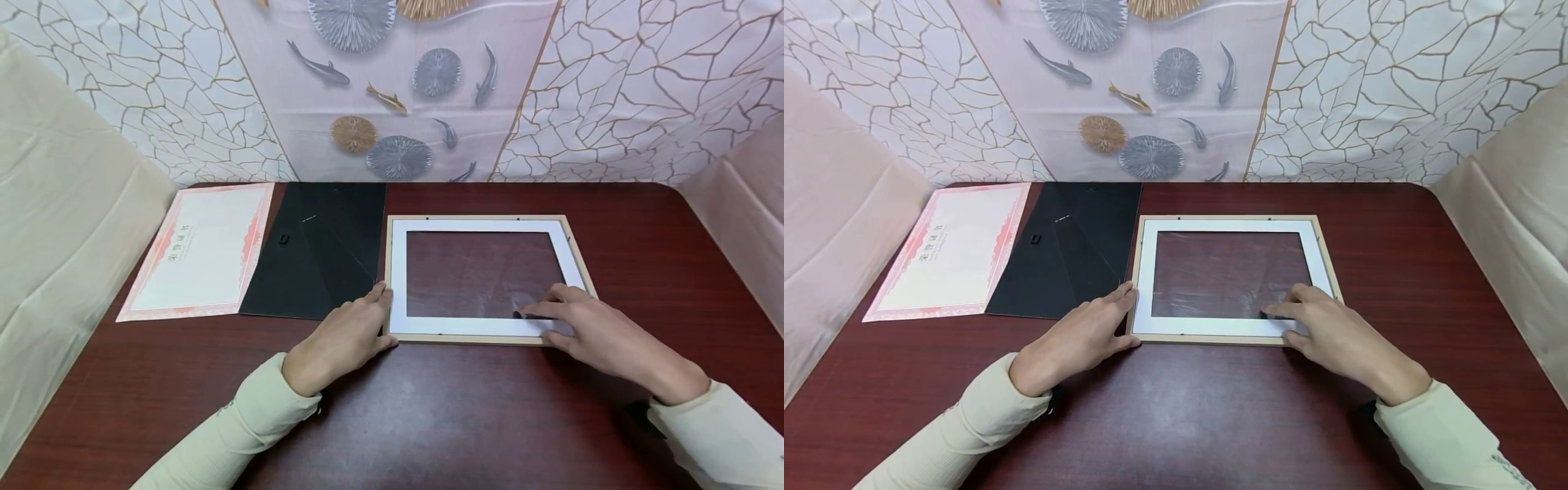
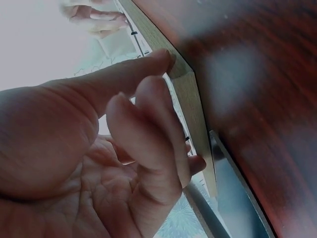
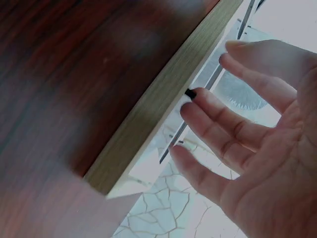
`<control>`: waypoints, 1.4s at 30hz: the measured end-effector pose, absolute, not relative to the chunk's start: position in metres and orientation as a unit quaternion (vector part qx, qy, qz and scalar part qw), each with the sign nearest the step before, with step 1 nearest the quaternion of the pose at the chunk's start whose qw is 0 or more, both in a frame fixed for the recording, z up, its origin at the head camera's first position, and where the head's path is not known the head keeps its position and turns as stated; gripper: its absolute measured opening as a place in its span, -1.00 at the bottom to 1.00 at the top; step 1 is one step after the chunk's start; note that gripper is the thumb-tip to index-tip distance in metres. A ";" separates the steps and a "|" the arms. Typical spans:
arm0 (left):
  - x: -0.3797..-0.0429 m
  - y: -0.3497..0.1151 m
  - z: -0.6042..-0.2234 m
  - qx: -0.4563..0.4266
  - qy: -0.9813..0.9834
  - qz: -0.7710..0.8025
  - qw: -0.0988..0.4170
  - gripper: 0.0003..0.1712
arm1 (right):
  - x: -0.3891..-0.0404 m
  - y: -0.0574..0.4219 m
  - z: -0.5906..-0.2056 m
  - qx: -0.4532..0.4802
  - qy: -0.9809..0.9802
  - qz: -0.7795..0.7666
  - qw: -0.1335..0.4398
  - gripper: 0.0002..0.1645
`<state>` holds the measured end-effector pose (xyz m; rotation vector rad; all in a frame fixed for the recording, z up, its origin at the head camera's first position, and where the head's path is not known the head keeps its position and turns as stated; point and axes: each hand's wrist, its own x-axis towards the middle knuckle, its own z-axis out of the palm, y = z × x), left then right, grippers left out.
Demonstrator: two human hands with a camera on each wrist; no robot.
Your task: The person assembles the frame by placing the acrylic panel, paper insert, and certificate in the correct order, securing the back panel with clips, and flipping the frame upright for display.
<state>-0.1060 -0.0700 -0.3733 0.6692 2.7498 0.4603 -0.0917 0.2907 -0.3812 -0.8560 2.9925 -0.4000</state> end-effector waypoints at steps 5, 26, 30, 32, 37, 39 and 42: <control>-0.106 -0.070 -0.374 0.236 0.949 0.162 0.132 -0.17 | -0.099 0.306 -0.382 -0.250 0.958 -0.144 0.001 -0.44; -0.105 -0.068 -0.376 0.238 0.950 0.162 0.120 -0.17 | -0.113 0.349 -0.396 -0.207 0.967 -0.149 0.003 -0.45; -0.106 -0.067 -0.376 0.241 0.950 0.163 0.113 -0.19 | -0.111 0.350 -0.397 -0.200 0.969 -0.147 0.007 -0.46; -0.106 -0.066 -0.377 0.245 0.950 0.166 0.104 -0.21 | -0.109 0.351 -0.397 -0.197 0.969 -0.148 0.011 -0.46; -0.105 -0.065 -0.378 0.252 0.949 0.176 0.075 -0.32 | -0.103 0.353 -0.397 -0.186 0.970 -0.156 0.027 -0.44; -0.105 -0.064 -0.379 0.252 0.948 0.181 0.066 -0.37 | -0.101 0.353 -0.397 -0.180 0.970 -0.160 0.036 -0.43; -0.104 -0.064 -0.379 0.254 0.948 0.186 0.058 -0.38 | -0.096 0.354 -0.397 -0.174 0.970 -0.162 0.046 -0.40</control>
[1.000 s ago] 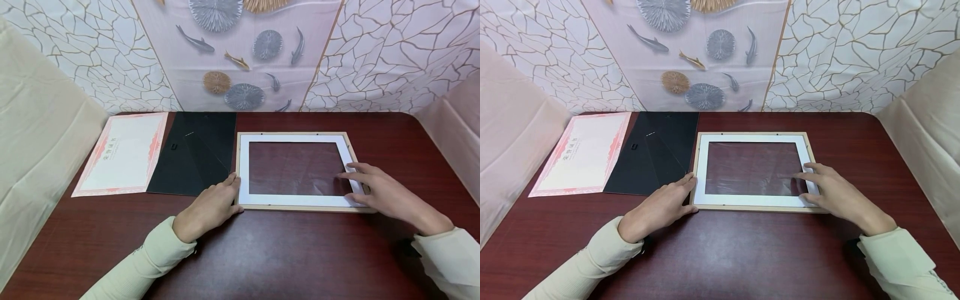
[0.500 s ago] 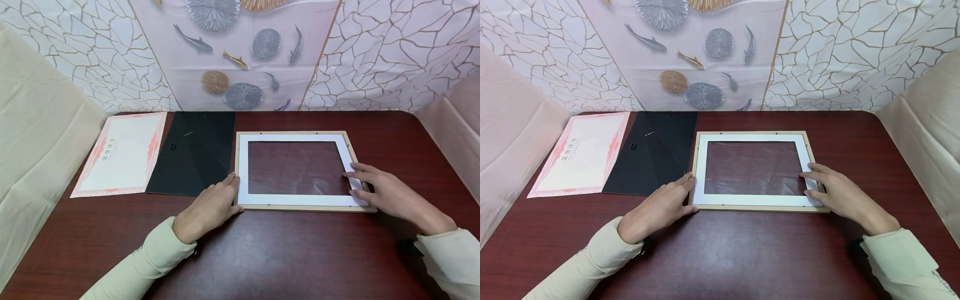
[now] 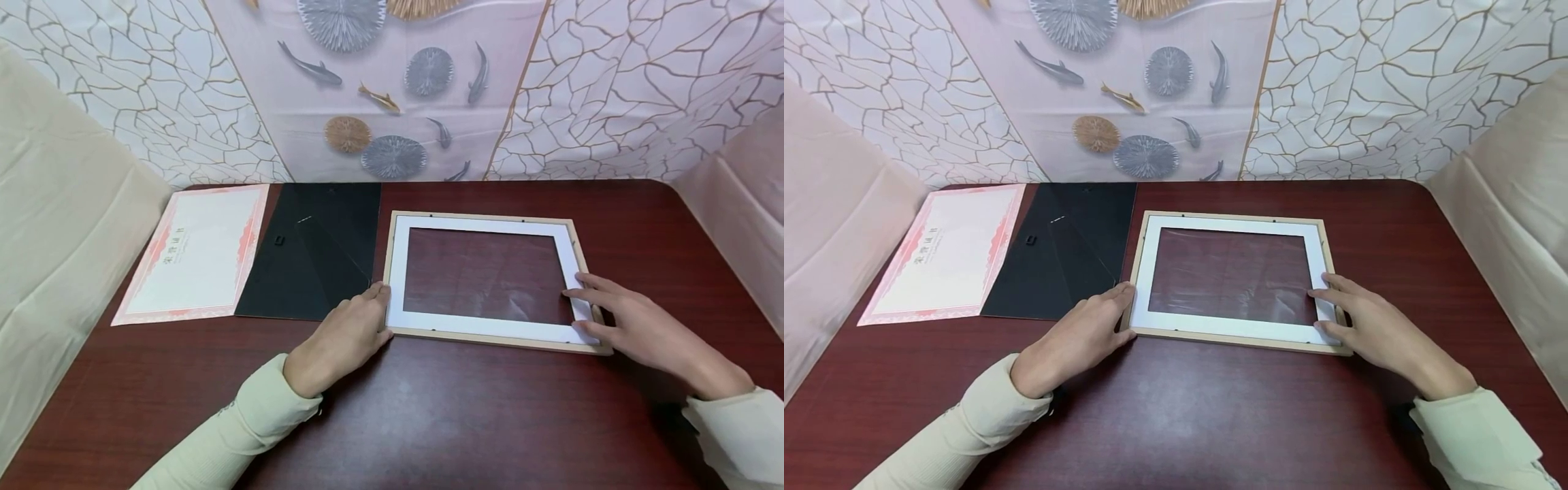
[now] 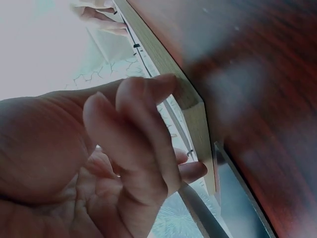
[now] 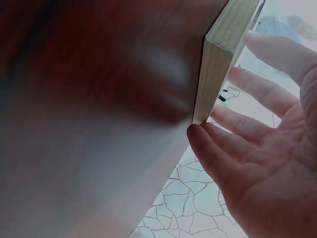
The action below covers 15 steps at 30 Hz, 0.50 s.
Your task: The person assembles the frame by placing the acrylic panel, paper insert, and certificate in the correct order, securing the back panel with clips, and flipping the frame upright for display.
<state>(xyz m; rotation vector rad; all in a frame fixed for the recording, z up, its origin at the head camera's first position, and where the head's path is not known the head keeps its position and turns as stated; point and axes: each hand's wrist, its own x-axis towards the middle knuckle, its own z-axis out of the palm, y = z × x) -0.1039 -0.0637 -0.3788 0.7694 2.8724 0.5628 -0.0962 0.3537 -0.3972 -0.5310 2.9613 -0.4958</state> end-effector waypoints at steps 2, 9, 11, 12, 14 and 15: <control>-0.104 -0.064 -0.378 0.257 0.947 0.185 0.055 -0.37 | -0.094 0.354 -0.398 -0.176 0.970 -0.160 0.041 -0.38; -0.100 -0.074 -0.368 0.239 0.943 0.222 0.066 -0.40 | -0.089 0.361 -0.403 -0.183 0.970 -0.157 0.015 -0.24; -0.098 -0.081 -0.364 0.226 0.943 0.233 0.071 -0.37 | -0.088 0.363 -0.404 -0.186 0.969 -0.160 0.014 -0.18; -0.097 -0.085 -0.362 0.222 0.944 0.236 0.070 -0.36 | -0.088 0.364 -0.404 -0.189 0.968 -0.164 0.013 -0.16; -0.096 -0.096 -0.358 0.212 0.945 0.242 0.062 -0.27 | -0.087 0.366 -0.405 -0.196 0.966 -0.169 0.010 -0.12; -0.096 -0.103 -0.357 0.205 0.945 0.248 0.057 -0.28 | -0.086 0.367 -0.405 -0.197 0.965 -0.175 0.013 -0.09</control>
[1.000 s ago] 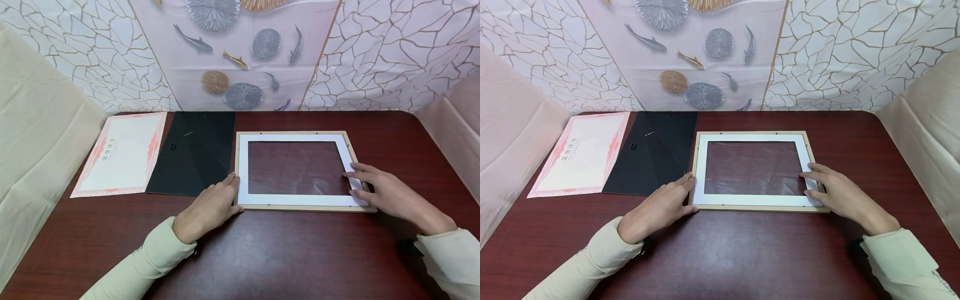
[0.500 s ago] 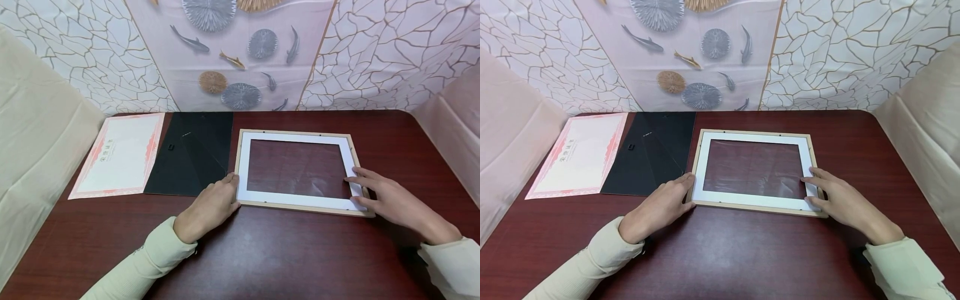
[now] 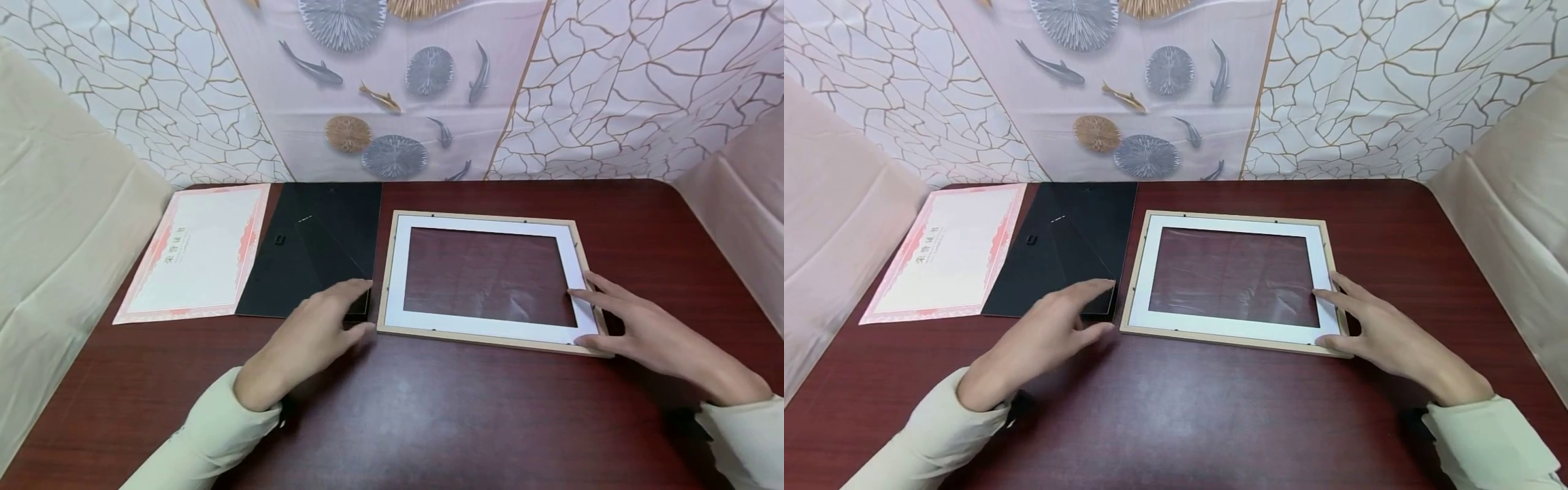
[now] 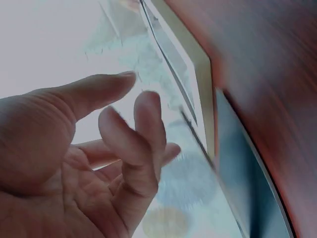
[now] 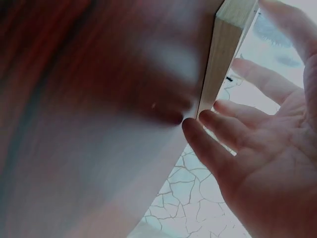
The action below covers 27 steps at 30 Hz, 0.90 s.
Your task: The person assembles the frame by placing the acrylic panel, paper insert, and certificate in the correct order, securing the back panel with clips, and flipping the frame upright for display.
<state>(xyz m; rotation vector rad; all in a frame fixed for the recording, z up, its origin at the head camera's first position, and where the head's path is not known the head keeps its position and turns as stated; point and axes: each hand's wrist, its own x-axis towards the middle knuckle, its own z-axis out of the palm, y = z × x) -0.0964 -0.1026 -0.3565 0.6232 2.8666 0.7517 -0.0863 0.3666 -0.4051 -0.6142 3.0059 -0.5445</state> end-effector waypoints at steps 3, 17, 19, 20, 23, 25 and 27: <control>-0.099 -0.126 -0.352 0.180 0.947 0.265 0.034 -0.32 | -0.085 0.368 -0.406 -0.199 0.962 -0.188 0.025 -0.03; -0.113 -0.250 -0.370 0.104 0.950 0.294 -0.024 -0.30 | -0.080 0.373 -0.410 -0.208 0.954 -0.214 0.017 -0.01; -0.115 -0.266 -0.375 0.105 0.953 0.282 -0.042 -0.29 | -0.081 0.374 -0.410 -0.207 0.955 -0.213 0.018 0.00; -0.116 -0.274 -0.378 0.103 0.956 0.270 -0.054 -0.28 | -0.081 0.374 -0.411 -0.206 0.955 -0.211 0.020 0.00; -0.120 -0.300 -0.386 0.088 0.966 0.231 -0.074 -0.25 | -0.081 0.374 -0.411 -0.197 0.958 -0.207 0.030 0.01; -0.122 -0.317 -0.390 0.071 0.974 0.205 -0.071 -0.22 | -0.082 0.375 -0.410 -0.192 0.959 -0.206 0.040 0.01; -0.123 -0.332 -0.392 0.053 0.978 0.192 -0.057 -0.19 | -0.082 0.375 -0.410 -0.184 0.959 -0.208 0.049 0.01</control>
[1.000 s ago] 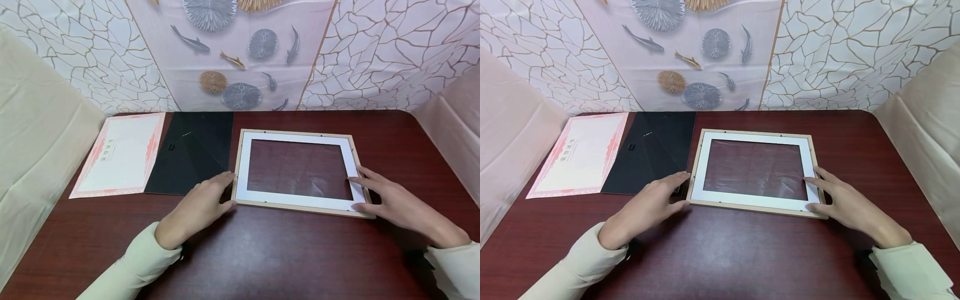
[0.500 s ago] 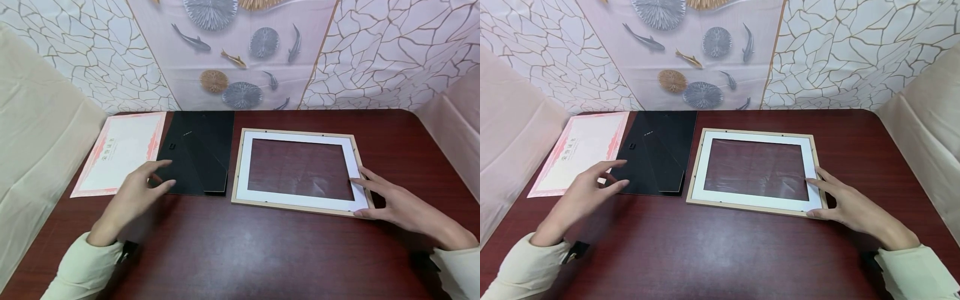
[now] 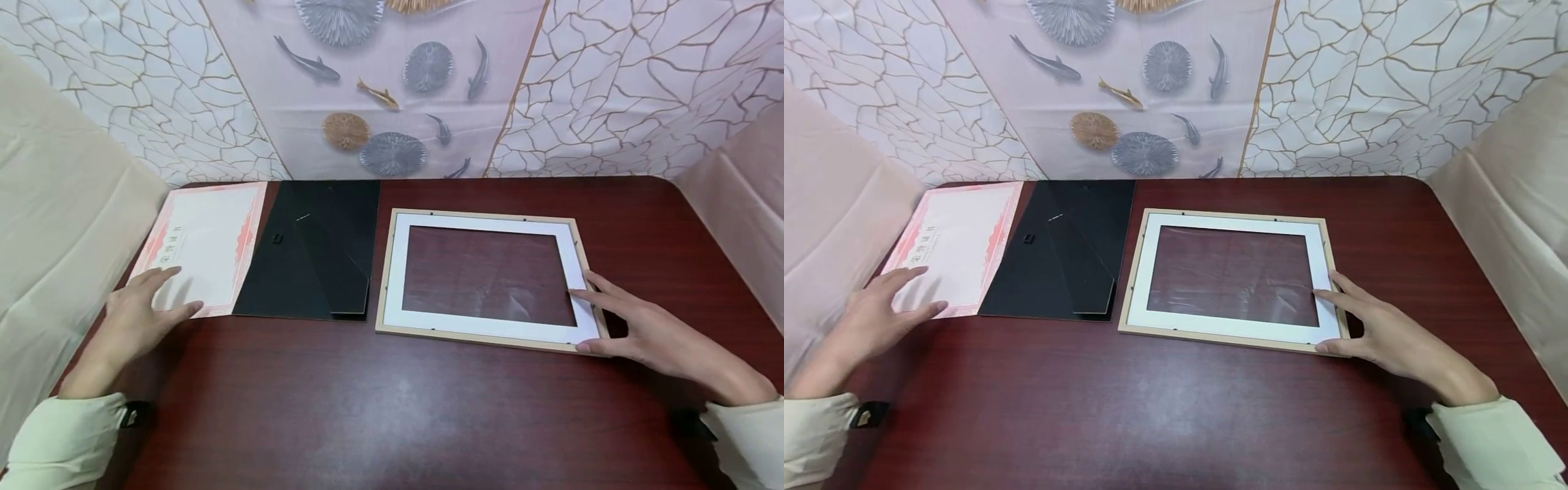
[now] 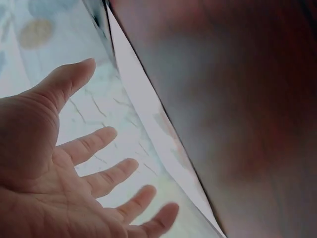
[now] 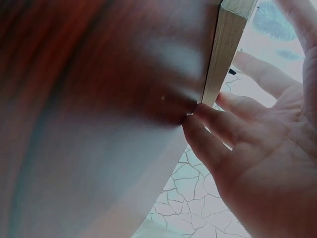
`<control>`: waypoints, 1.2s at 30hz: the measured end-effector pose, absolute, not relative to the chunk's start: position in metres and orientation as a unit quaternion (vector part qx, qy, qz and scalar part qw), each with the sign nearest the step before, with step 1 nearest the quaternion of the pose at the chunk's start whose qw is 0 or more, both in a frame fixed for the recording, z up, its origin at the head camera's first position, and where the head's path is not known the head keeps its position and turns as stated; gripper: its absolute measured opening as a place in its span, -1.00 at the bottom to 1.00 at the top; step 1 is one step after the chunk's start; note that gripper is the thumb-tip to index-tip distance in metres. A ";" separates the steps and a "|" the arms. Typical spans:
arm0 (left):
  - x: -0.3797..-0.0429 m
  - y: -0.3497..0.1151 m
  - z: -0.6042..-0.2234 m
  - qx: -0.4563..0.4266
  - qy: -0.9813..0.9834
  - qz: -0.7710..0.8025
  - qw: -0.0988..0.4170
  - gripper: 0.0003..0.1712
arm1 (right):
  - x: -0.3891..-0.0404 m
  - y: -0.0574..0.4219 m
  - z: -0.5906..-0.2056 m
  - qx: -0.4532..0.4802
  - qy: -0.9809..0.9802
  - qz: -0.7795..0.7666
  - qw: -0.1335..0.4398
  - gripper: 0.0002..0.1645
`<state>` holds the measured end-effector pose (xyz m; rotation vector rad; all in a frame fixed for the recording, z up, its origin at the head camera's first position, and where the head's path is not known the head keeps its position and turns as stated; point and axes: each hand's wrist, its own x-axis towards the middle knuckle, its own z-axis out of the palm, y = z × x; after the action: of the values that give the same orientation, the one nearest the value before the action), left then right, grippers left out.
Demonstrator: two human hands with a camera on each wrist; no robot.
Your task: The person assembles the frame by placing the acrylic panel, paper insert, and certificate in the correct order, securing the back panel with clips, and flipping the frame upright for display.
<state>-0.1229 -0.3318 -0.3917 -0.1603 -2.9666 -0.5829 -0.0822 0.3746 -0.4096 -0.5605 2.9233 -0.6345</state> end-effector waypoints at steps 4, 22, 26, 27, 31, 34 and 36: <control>-0.125 -0.353 -0.395 -0.033 -0.983 -0.177 0.026 -0.11 | -0.083 0.373 -0.408 -0.182 0.958 -0.214 0.057 0.01; -0.132 -0.374 -0.396 -0.020 -0.988 -0.150 -0.037 -0.01 | -0.085 0.373 -0.408 -0.191 0.957 -0.214 0.050 0.02; -0.133 -0.376 -0.397 -0.026 -0.987 -0.155 -0.033 -0.02 | -0.085 0.374 -0.409 -0.190 0.957 -0.214 0.049 0.02; -0.133 -0.376 -0.398 -0.028 -0.987 -0.157 -0.031 -0.02 | -0.084 0.374 -0.409 -0.189 0.957 -0.213 0.049 0.02; -0.134 -0.377 -0.399 -0.033 -0.986 -0.159 -0.022 -0.03 | -0.083 0.375 -0.409 -0.189 0.957 -0.214 0.046 0.01; -0.134 -0.377 -0.400 -0.027 -0.986 -0.161 -0.025 -0.02 | -0.082 0.375 -0.410 -0.190 0.957 -0.216 0.045 0.00; -0.134 -0.378 -0.400 -0.023 -0.985 -0.167 -0.024 0.00 | -0.083 0.375 -0.410 -0.190 0.956 -0.217 0.045 0.00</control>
<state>-0.1338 -0.3781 -0.4002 -0.0726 -3.1440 -0.5343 -0.0826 0.3754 -0.4100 -0.5804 2.9217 -0.6629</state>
